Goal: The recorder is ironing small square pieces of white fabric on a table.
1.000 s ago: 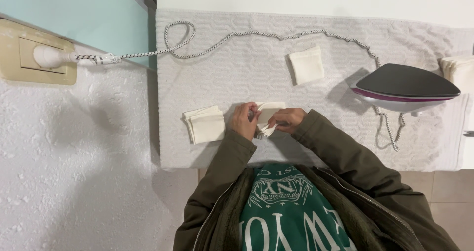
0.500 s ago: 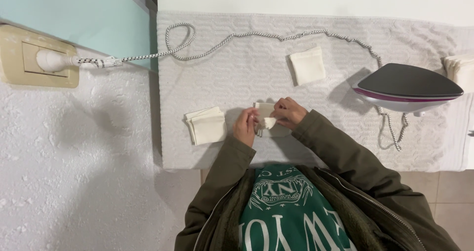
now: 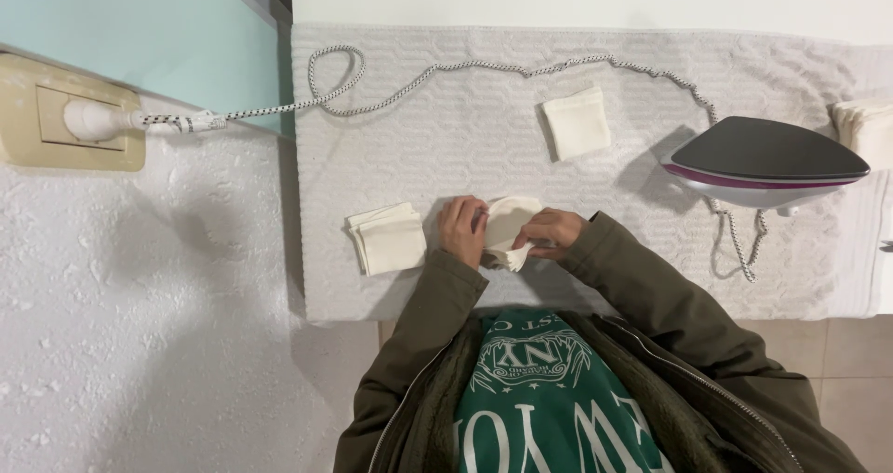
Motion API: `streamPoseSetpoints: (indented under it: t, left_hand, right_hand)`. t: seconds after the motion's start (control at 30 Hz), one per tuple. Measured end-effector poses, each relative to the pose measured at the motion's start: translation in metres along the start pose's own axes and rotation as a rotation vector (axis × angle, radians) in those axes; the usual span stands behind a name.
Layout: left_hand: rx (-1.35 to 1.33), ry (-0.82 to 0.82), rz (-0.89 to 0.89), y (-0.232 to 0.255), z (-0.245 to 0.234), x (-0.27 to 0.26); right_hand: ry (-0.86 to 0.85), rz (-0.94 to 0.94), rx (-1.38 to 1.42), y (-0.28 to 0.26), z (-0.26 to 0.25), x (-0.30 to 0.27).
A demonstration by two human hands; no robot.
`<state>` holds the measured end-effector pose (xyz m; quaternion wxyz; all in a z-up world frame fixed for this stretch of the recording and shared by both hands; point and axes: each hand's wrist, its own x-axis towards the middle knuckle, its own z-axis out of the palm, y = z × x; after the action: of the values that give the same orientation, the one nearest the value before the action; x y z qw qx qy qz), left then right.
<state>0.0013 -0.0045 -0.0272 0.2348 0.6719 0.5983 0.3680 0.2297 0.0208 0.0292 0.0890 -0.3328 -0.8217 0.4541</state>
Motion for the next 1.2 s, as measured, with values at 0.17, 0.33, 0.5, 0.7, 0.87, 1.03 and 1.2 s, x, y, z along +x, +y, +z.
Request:
streamPoseSetpoints:
  t: [0.17,0.33,0.5,0.7,0.87,1.03,1.2]
  left_hand:
    - [-0.305,-0.097,-0.11,-0.003,0.005,-0.013]
    - [-0.511,-0.209,-0.229,-0.011,0.017,-0.031]
    - [-0.717,-0.332,-0.224,-0.008,0.011,-0.045]
    - [-0.641,-0.325,-0.405,-0.018,0.009,-0.036]
    - [0.003,-0.089,-0.089,0.014,-0.012,-0.004]
    - [0.076,-0.088,-0.107,0.021,-0.007,0.0]
    - [-0.031,-0.119,-0.11,-0.011,0.021,-0.017]
  right_hand:
    - [0.023,0.03,0.011,-0.003,-0.002,0.002]
    - [0.122,0.048,0.081,-0.007,-0.007,0.007]
    - [0.269,-0.05,0.017,-0.011,-0.007,0.005]
    - [0.099,0.094,-0.026,0.001,0.001,-0.006]
    - [-0.207,0.204,0.234,-0.015,-0.007,-0.006]
    - [-0.176,0.121,0.338,0.024,0.018,-0.001]
    - [0.024,0.227,0.2,0.067,0.029,0.022]
